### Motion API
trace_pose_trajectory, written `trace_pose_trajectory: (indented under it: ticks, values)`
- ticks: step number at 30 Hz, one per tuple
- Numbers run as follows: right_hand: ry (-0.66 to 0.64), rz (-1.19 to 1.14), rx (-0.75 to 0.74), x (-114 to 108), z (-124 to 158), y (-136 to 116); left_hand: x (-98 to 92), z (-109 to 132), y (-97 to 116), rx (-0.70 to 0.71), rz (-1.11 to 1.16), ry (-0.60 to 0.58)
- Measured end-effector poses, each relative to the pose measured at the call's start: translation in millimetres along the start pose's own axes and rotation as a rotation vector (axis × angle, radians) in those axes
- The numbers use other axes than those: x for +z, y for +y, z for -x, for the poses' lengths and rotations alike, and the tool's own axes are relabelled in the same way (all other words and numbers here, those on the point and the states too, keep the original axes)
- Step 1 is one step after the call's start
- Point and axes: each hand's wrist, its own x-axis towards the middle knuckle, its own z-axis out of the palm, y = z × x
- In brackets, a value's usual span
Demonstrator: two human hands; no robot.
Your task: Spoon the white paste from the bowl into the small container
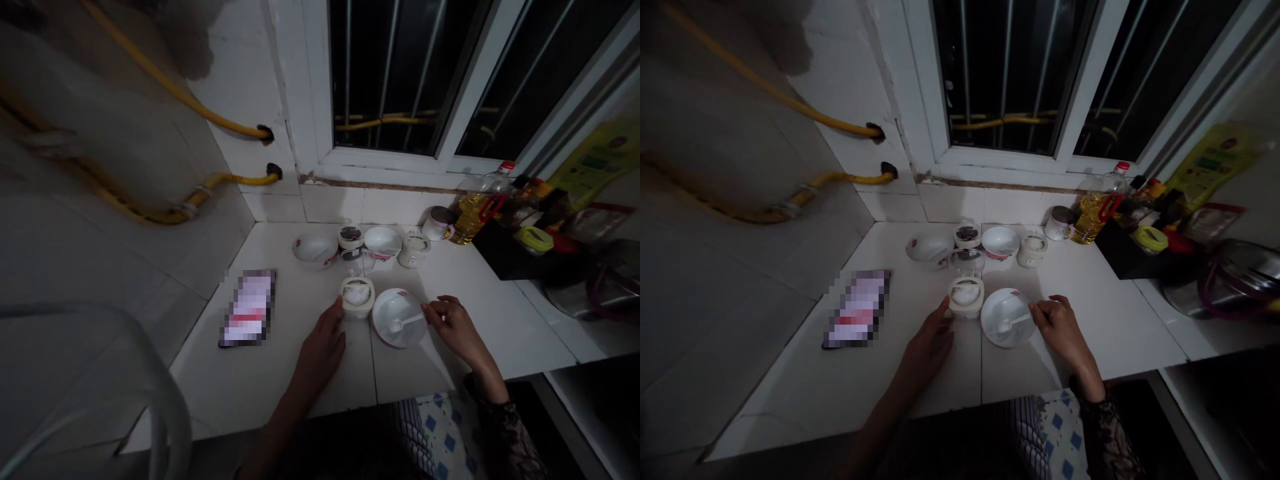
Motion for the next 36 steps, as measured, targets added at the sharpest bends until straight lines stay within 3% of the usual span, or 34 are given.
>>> trace_pose_trajectory:
  ticks: [9,14,20,24,28,31,36]
  values:
    - [0.031,-0.364,0.344,5.0,0.0,4.5,-1.0,-0.2,1.5,0.006,0.003,0.004]
    - [0.097,-0.440,0.401,5.8,-3.1,3.7,-1.4,-0.3,1.0,0.007,-0.001,-0.010]
    - [0.349,-0.360,0.222,9.6,-18.2,-17.8,-0.3,-0.5,-0.5,-0.002,0.005,0.001]
    - [0.529,-0.041,-0.155,23.4,-29.9,-42.5,0.0,-0.7,-0.8,-0.003,-0.007,-0.004]
    - [0.540,0.264,-0.442,34.1,-32.6,-60.3,-0.4,-0.5,-0.8,0.015,-0.005,0.005]
    - [0.574,0.267,-0.448,35.5,-32.1,-60.7,-0.5,-0.2,-0.9,0.015,-0.016,0.001]
    - [0.482,-0.046,-0.226,39.8,-39.1,-50.8,0.4,-0.1,-1.3,0.014,-0.007,0.005]
